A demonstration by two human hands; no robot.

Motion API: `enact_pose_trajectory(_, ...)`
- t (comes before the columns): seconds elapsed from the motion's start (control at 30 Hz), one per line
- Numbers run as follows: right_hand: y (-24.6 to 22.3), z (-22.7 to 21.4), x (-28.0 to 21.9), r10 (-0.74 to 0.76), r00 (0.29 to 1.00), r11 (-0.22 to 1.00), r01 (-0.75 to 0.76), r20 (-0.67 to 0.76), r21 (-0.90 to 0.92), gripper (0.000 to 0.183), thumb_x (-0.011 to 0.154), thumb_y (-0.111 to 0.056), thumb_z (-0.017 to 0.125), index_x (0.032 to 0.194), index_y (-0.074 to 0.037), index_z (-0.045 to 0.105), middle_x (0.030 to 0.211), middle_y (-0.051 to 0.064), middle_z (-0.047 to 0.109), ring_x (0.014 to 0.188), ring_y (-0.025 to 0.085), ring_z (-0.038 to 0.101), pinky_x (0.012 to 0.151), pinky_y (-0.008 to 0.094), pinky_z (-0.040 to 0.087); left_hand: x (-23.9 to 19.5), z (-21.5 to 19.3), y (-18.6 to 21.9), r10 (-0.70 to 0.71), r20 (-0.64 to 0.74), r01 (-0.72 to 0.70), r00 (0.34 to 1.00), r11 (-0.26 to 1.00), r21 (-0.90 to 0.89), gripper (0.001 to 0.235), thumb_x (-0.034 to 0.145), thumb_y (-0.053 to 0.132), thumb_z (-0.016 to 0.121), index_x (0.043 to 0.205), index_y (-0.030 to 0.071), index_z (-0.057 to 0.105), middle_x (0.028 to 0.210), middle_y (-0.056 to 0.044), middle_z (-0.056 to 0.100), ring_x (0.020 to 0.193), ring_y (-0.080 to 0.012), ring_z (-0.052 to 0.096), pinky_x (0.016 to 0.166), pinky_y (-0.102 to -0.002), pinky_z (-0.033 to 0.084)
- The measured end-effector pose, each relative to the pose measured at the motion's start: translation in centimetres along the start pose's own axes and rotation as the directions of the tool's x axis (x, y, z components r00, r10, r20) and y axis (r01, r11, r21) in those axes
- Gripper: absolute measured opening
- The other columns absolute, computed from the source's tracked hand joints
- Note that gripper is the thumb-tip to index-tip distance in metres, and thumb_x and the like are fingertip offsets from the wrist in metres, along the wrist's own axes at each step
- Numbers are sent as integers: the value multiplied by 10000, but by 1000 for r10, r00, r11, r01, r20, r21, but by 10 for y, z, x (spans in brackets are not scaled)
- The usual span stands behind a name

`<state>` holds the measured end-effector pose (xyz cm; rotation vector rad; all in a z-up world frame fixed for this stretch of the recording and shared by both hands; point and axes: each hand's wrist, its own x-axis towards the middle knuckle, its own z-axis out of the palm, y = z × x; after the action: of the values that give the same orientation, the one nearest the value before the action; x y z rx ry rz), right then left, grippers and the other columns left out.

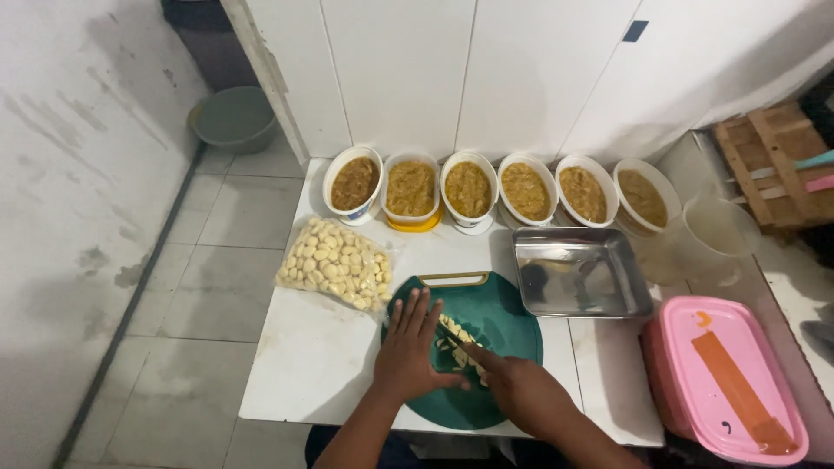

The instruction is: A person is mincing individual garlic cloves on a green cutting board using a kitchen knife in a food preparation area.

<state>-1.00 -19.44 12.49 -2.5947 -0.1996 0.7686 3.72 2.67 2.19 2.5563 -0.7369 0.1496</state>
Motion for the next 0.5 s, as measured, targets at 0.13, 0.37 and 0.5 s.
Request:
enact_pose_trajectory(0.13, 12, 25, 5, 16, 998, 998, -12, -65, 59, 586, 1015, -282, 492, 1578, -433, 434, 953, 126, 734, 782, 371, 679, 650, 471, 462, 1, 1, -1, 4, 23, -4, 1000, 1000, 8, 1388, 676, 958, 574, 1669, 82, 155, 1749, -144, 39, 1612, -338, -15, 1279, -573, 17)
enact_pose_trajectory(0.37, 25, 60, 11, 84, 991, 995, -79, -101, 55, 620, 1029, -351, 503, 1608, -493, 330, 1076, 104, 731, 842, 373, 713, 671, 487, 533, 2, -5, 2, 29, -6, -29, 1000, 999, -42, 1373, 655, 945, 587, 1654, 73, 230, 1744, -141, 97, 1611, -343, 17, 1272, -602, 32)
enact_pose_trajectory(0.5, 27, 61, 12, 70, 987, 979, -40, -145, 200, 579, 1011, -359, 513, 1568, -483, 417, 1213, 71, 744, 969, 346, 734, 757, 453, 565, -2, -2, 2, 63, -109, -63, 992, 998, 7, 1400, 661, 963, 573, 1682, 108, 139, 1757, -156, 38, 1628, -370, -11, 1289, -627, 29)
